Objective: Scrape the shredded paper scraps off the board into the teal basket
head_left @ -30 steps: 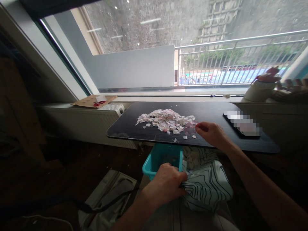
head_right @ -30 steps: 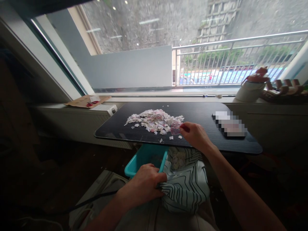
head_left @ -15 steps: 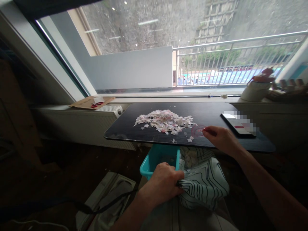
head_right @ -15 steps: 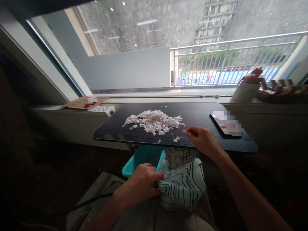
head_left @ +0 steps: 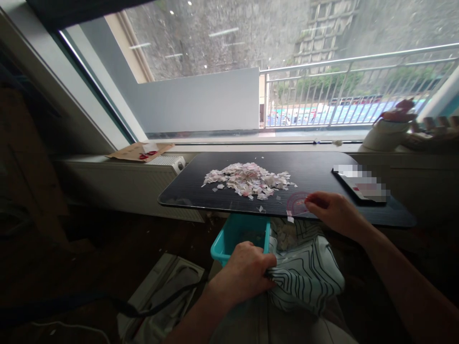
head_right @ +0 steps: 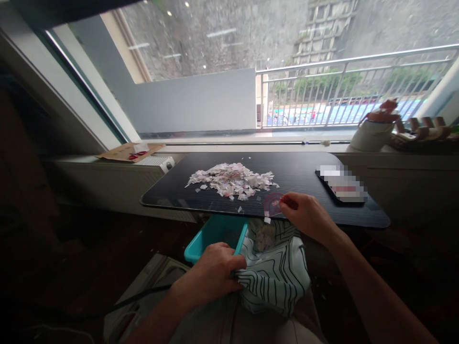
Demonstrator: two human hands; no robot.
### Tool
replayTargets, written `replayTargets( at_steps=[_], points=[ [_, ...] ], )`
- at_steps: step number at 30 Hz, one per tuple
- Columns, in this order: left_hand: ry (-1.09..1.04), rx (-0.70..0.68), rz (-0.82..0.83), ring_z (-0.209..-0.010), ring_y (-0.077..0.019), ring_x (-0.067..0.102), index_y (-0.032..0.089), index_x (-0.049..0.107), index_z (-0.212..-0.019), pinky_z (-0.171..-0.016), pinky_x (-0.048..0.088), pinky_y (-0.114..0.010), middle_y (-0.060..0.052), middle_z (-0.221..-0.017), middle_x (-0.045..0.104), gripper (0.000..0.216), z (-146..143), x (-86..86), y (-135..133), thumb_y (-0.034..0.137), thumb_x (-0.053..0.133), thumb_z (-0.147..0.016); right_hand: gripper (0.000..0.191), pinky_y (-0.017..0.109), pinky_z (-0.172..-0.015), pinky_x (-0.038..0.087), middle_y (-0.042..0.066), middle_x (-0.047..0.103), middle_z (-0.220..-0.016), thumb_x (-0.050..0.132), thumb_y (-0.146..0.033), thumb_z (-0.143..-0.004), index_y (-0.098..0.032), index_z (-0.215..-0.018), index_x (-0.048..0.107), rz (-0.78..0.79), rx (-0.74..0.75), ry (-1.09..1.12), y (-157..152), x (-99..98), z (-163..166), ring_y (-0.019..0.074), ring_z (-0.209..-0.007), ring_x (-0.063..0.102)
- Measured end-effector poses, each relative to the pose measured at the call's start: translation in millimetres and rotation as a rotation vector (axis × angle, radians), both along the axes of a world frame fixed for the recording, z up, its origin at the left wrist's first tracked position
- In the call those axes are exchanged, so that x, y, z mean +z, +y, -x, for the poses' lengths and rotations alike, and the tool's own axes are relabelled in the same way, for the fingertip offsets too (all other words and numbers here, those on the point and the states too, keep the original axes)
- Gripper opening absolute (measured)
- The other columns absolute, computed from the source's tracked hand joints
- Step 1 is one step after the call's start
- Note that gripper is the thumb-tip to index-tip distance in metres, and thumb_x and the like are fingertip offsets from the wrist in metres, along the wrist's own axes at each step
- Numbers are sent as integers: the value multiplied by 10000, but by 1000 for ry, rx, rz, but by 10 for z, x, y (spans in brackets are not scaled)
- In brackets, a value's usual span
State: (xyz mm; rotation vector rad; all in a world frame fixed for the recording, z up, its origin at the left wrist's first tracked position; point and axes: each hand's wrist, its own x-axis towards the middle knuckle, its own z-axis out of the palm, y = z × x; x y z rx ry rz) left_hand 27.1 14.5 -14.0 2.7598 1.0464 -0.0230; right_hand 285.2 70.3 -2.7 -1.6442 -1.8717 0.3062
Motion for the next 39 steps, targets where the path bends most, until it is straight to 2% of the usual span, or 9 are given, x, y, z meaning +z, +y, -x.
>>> replayTargets(
  at_steps=[12, 18, 21, 24, 30, 35, 39],
  points=[
    [15, -9, 32, -686, -192, 601, 214, 619, -821, -686, 390, -276, 8, -694, 627, 216, -15, 9, -1, 397, 707, -751, 227, 285, -657, 478, 16, 713, -741, 543, -388, -788, -214, -801, 688, -6, -27, -2, -68, 29, -18, 177, -671, 642],
    [31, 5, 44, -712, -199, 609, 214, 632, -870, -723, 394, -287, 2, -708, 636, 230, -5, -3, -9, 400, 709, -757, 258, 271, -636, 472, 28, 719, -774, 532, -390, -811, -199, -869, 695, -62, 79, 119, 77, 55, 316, 178, -685, 642],
    [35, 0, 25, -702, -200, 610, 220, 637, -873, -724, 395, -290, 5, -695, 634, 242, 10, -17, -11, 406, 723, -745, 262, 255, -596, 448, 22, 700, -720, 513, -377, -821, -189, -848, 694, -70, 167, 86, 182, 39, 506, 168, -648, 618],
    [29, -6, 3, -689, -201, 611, 223, 638, -853, -705, 393, -290, 9, -685, 636, 246, 14, -27, -9, 410, 738, -728, 261, 246, -561, 417, 16, 680, -678, 496, -362, -828, -189, -826, 692, -64, 178, 18, 227, 38, 570, 160, -616, 595],
    [7, -9, 15, -681, -192, 607, 211, 625, -828, -677, 380, -279, 12, -683, 630, 241, 4, -1, -3, 412, 725, -741, 244, 256, -572, 405, 11, 680, -661, 517, -358, -813, -195, -838, 697, -68, 56, -51, 113, 78, 351, 162, -608, 607],
    [3, -19, -1, -669, -187, 599, 213, 608, -802, -654, 369, -277, 20, -677, 620, 229, -7, -5, -2, 407, 716, -747, 242, 264, -590, 429, 9, 703, -709, 537, -384, -802, -207, -838, 698, -17, -14, -32, -68, 54, 103, 168, -644, 629],
    [-4, -18, -38, -647, -184, 592, 222, 605, -791, -632, 360, -278, 31, -657, 608, 230, -7, -33, 1, 406, 728, -729, 221, 268, -618, 452, 11, 721, -755, 550, -372, -788, -217, -831, 701, -18, -48, -4, -137, 51, 25, 173, -683, 646]
  ],
)
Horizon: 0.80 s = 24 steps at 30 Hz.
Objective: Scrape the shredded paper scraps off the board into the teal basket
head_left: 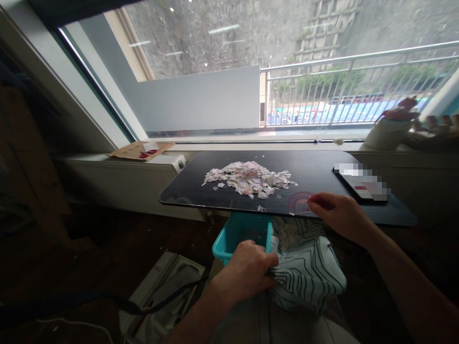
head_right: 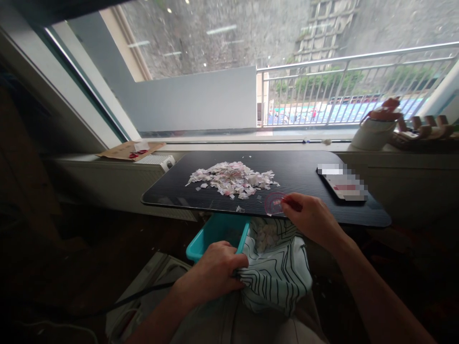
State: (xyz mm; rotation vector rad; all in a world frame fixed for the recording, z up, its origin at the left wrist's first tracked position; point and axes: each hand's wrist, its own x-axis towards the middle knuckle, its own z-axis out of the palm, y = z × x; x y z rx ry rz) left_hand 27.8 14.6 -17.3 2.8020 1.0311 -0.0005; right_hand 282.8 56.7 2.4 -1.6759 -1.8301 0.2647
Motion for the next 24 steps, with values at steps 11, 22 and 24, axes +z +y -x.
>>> replayTargets(
  at_steps=[11, 22, 24],
  points=[
    [-9, -1, -17, -624, -179, 582, 229, 605, -776, -619, 362, -278, 37, -643, 601, 218, -11, -31, -3, 393, 734, -714, 233, 266, -607, 466, 14, 723, -736, 557, -381, -776, -214, -818, 714, -31, -45, -13, 5, -9, -93, 178, -675, 658],
    [-8, -75, -35, -628, -189, 601, 210, 580, -735, -650, 405, -286, 21, -642, 607, 254, -90, 50, 38, 429, 707, -749, 319, 256, -589, 449, 29, 718, -720, 543, -379, -813, -182, -980, 730, -127, -8, 23, 293, -232, 105, 161, -613, 624],
    [-5, -93, -43, -637, -194, 608, 210, 579, -739, -658, 414, -289, 17, -645, 611, 251, -119, 61, 41, 432, 695, -759, 304, 246, -579, 453, 26, 722, -728, 555, -389, -807, -185, -943, 734, -91, 55, 48, 272, -281, 128, 157, -610, 624]
  ],
)
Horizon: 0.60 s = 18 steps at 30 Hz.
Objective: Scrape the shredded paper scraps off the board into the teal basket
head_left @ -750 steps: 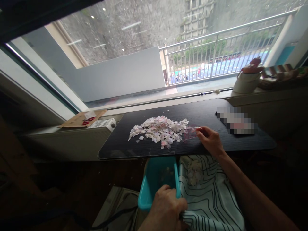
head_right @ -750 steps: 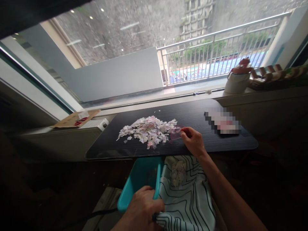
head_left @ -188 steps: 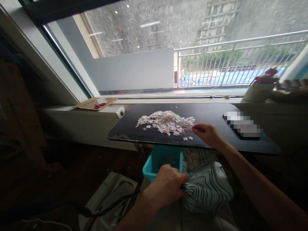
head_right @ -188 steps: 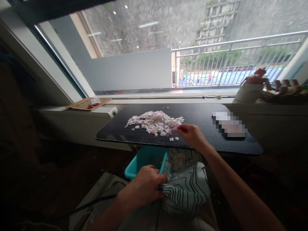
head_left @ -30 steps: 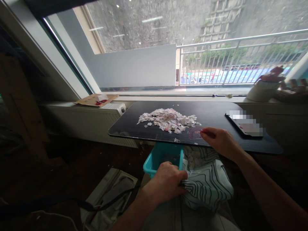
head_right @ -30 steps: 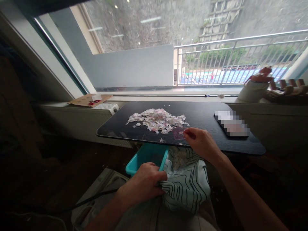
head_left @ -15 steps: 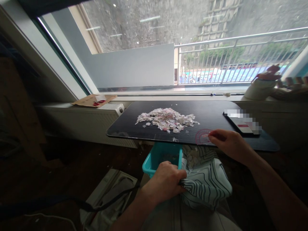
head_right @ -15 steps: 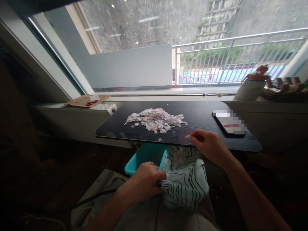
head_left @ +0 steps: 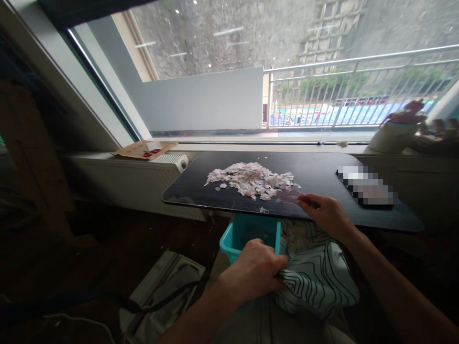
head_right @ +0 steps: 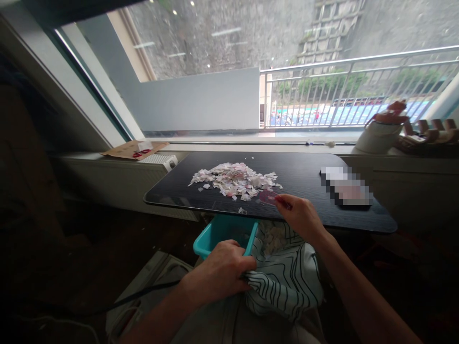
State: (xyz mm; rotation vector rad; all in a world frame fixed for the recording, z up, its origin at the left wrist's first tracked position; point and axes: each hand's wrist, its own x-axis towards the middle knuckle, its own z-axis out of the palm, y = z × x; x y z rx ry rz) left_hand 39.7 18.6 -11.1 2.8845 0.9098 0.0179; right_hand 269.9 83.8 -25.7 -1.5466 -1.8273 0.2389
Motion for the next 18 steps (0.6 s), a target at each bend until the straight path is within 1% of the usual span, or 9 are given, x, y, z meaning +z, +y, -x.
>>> replayTargets(
  at_steps=[3, 6, 8, 13, 18],
  points=[
    [14, -22, -18, -650, -205, 618, 209, 582, -757, -662, 423, -296, 11, -649, 618, 255, -38, 11, 3, 436, 700, -751, 292, 235, -572, 460, 27, 726, -741, 564, -395, -803, -184, -910, 735, 27, 78, 39, -14, -36, 24, 158, -622, 633],
    [25, -29, -27, -651, -210, 623, 212, 584, -758, -653, 427, -300, 11, -650, 623, 250, -61, 18, 10, 438, 690, -758, 290, 239, -581, 463, 34, 731, -764, 562, -379, -807, -180, -931, 732, -13, 50, 49, 18, -29, 49, 165, -640, 637],
    [25, -31, -26, -648, -208, 625, 213, 584, -751, -649, 429, -300, 11, -648, 625, 246, -66, 16, 18, 442, 673, -772, 289, 243, -577, 456, 34, 725, -742, 555, -369, -813, -176, -937, 732, -23, 47, 19, 33, -16, 80, 160, -617, 623],
    [32, -48, -36, -649, -208, 630, 210, 596, -758, -645, 432, -296, 6, -649, 634, 250, -64, -4, 36, 446, 677, -764, 298, 240, -575, 448, 27, 709, -710, 536, -387, -828, -177, -894, 738, 30, 151, -8, -20, 12, 192, 145, -593, 587],
    [38, -52, -35, -655, -211, 634, 211, 599, -760, -644, 433, -298, 7, -652, 637, 260, -63, 1, 39, 456, 686, -757, 307, 240, -565, 438, 22, 692, -675, 538, -390, -826, -169, -902, 737, 22, 157, 11, 17, 44, 263, 141, -581, 569]
  ],
)
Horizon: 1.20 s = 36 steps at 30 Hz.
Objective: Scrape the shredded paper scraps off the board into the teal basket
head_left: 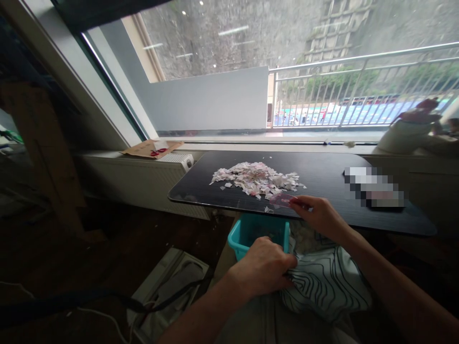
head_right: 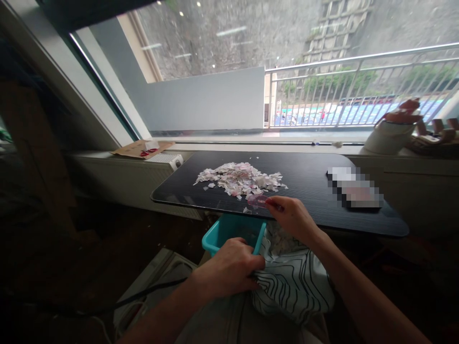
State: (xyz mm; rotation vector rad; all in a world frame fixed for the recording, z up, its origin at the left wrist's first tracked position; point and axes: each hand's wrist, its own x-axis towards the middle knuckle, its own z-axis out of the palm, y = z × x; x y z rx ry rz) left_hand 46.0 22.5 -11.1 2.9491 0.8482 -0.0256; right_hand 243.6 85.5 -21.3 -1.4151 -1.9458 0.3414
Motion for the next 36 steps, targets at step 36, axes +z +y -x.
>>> replayTargets(
  at_steps=[36],
  points=[
    [11, 28, 34, -687, -213, 637, 206, 624, -795, -683, 454, -302, -6, -678, 645, 239, 41, 36, -4, 441, 662, -776, 301, 249, -614, 490, 29, 728, -768, 529, -392, -824, -180, -889, 731, 92, 102, 31, -22, -40, 93, 174, -669, 638]
  ],
)
